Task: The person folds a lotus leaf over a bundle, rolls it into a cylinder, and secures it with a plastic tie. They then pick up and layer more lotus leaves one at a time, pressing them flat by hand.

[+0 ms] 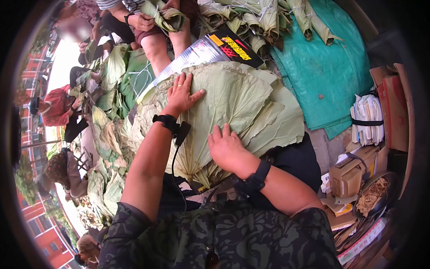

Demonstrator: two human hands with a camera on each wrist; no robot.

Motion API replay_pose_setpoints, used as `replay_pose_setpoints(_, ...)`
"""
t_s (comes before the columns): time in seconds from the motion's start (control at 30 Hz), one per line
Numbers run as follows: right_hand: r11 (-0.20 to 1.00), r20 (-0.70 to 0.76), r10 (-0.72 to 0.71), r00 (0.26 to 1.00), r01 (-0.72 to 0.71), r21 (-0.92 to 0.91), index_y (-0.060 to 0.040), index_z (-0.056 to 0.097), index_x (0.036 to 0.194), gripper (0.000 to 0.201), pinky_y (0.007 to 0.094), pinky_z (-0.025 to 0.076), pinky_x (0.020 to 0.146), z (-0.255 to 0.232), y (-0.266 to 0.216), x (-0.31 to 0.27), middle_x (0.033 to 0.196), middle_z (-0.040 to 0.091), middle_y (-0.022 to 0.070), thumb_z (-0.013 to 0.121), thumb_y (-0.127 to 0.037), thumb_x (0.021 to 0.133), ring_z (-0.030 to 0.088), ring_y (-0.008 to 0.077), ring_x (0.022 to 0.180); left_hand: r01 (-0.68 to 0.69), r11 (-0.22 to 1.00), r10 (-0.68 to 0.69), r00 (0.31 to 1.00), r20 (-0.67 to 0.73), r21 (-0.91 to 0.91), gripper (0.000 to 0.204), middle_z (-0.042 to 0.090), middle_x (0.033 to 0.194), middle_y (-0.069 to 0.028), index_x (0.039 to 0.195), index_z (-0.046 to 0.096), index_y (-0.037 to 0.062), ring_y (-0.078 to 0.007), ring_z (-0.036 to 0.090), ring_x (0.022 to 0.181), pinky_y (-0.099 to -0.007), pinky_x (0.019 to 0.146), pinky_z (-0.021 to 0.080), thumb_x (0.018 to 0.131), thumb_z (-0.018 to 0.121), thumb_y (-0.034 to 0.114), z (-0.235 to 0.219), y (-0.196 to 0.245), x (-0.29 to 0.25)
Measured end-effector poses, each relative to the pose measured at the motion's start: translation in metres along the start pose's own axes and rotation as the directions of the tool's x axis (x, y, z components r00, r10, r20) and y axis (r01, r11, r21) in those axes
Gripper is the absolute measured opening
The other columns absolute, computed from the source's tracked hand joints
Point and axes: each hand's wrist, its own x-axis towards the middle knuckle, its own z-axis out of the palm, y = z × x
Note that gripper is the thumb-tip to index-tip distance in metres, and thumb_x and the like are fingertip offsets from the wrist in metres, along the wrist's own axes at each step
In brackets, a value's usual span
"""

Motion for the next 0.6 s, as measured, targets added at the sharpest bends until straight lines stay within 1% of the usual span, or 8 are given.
replay_pose_setpoints(0.13, 0.999, 0.069, 0.005, 0.998, -0.007, 0.034, 0.0069, 0.045, 0.119, 0.043, 0.0503, 0.041, 0.086, -0.006, 0.001, 0.000, 0.126, 0.038, 0.0297, 0.048, -0.011, 0.080, 0.040, 0.0506, 0.112, -0.006, 1.000, 0.010, 0.992, -0.124, 0.025, 0.078, 0.015, 0.145, -0.0198, 0.140, 0.022, 0.0122, -0.0351, 0.009, 0.135, -0.0507, 0.104, 0.009, 0.081, 0.045, 0.058, -0.008, 0.004, -0.031)
replay_pose_setpoints(0.17, 1.000, 0.058, 0.014, 0.998, -0.016, 0.026, 0.0069, 0.045, 0.119, 0.043, 0.0503, 0.041, 0.086, -0.005, -0.001, 0.000, 0.126, 0.038, 0.0297, 0.048, -0.011, 0.080, 0.040, 0.0506, 0.112, -0.047, 0.998, 0.039, 0.974, -0.223, -0.032, 0.073, 0.018, 0.144, -0.0206, 0.137, 0.027, 0.0112, -0.0385, 0.012, 0.133, -0.0544, 0.103, 0.011, 0.081, 0.048, 0.053, -0.003, -0.006, -0.045)
replay_pose_setpoints(0.23, 1.000, 0.057, 0.017, 0.998, -0.018, 0.009, 0.0068, 0.044, 0.118, 0.046, 0.0488, 0.044, 0.084, -0.003, 0.000, 0.001, 0.124, 0.039, 0.0295, 0.053, -0.008, 0.075, 0.043, 0.0506, 0.109, 0.108, 0.994, -0.112, 0.978, -0.173, -0.036, 0.071, 0.016, 0.144, -0.0208, 0.139, 0.025, 0.0112, -0.0384, 0.010, 0.134, -0.0546, 0.104, 0.010, 0.083, 0.047, 0.050, -0.006, -0.023, -0.078)
replay_pose_setpoints(0.33, 1.000, 0.043, 0.011, 0.999, -0.012, 0.027, 0.0080, 0.044, 0.117, 0.046, 0.0494, 0.044, 0.083, 0.004, 0.000, 0.003, 0.124, 0.038, 0.0308, 0.052, -0.008, 0.075, 0.042, 0.0525, 0.109, 0.314, 0.943, -0.330, 0.928, -0.174, -0.111, 0.068, 0.017, 0.142, -0.0240, 0.138, 0.026, 0.0089, -0.0429, 0.014, 0.131, -0.0551, 0.103, 0.011, 0.084, 0.046, 0.046, -0.002, -0.065, -0.116)
replay_pose_setpoints(0.43, 1.000, 0.113, 0.009, 0.994, -0.008, -0.009, 0.0092, 0.044, 0.114, 0.044, 0.0493, 0.044, 0.082, -0.003, -0.002, 0.006, 0.121, 0.039, 0.0318, 0.052, -0.008, 0.075, 0.042, 0.0541, 0.107, 0.369, 0.913, -0.397, 0.903, -0.163, -0.174, 0.067, 0.020, 0.141, -0.0251, 0.137, 0.027, 0.0082, -0.0451, 0.019, 0.129, -0.0557, 0.101, 0.017, 0.085, 0.044, 0.046, 0.029, -0.112, -0.145)
replay_pose_setpoints(0.5, 1.000, 0.065, -0.009, 0.998, 0.010, -0.024, 0.0101, 0.048, 0.110, 0.040, 0.0482, 0.045, 0.079, 0.001, -0.003, 0.007, 0.114, 0.043, 0.0308, 0.053, -0.009, 0.075, 0.044, 0.0532, 0.105, 0.396, 0.897, -0.426, 0.894, -0.140, -0.197, 0.066, 0.021, 0.141, -0.0256, 0.137, 0.028, 0.0081, -0.0460, 0.021, 0.128, -0.0558, 0.100, 0.020, 0.085, 0.044, 0.046, 0.046, -0.133, -0.159)
replay_pose_setpoints(0.57, 0.999, 0.002, -0.019, 1.000, 0.019, -0.047, 0.0110, 0.053, 0.103, 0.037, 0.0466, 0.047, 0.075, 0.006, -0.001, 0.008, 0.104, 0.048, 0.0286, 0.056, -0.009, 0.071, 0.047, 0.0508, 0.099, 0.490, 0.849, -0.519, 0.843, -0.140, -0.196, 0.064, 0.026, 0.138, -0.0276, 0.136, 0.030, 0.0083, -0.0487, 0.025, 0.124, -0.0536, 0.099, 0.024, 0.085, 0.043, 0.046, 0.054, -0.145, -0.171)
replay_pose_setpoints(0.6, 0.999, 0.002, -0.027, 1.000, 0.027, -0.036, 0.0110, 0.053, 0.103, 0.037, 0.0466, 0.047, 0.075, 0.003, 0.000, 0.009, 0.104, 0.048, 0.0286, 0.056, -0.009, 0.071, 0.047, 0.0508, 0.099, 0.498, 0.847, -0.525, 0.839, -0.140, -0.187, 0.064, 0.026, 0.138, -0.0276, 0.136, 0.030, 0.0083, -0.0487, 0.025, 0.124, -0.0536, 0.099, 0.024, 0.085, 0.043, 0.046, 0.047, -0.137, -0.175)
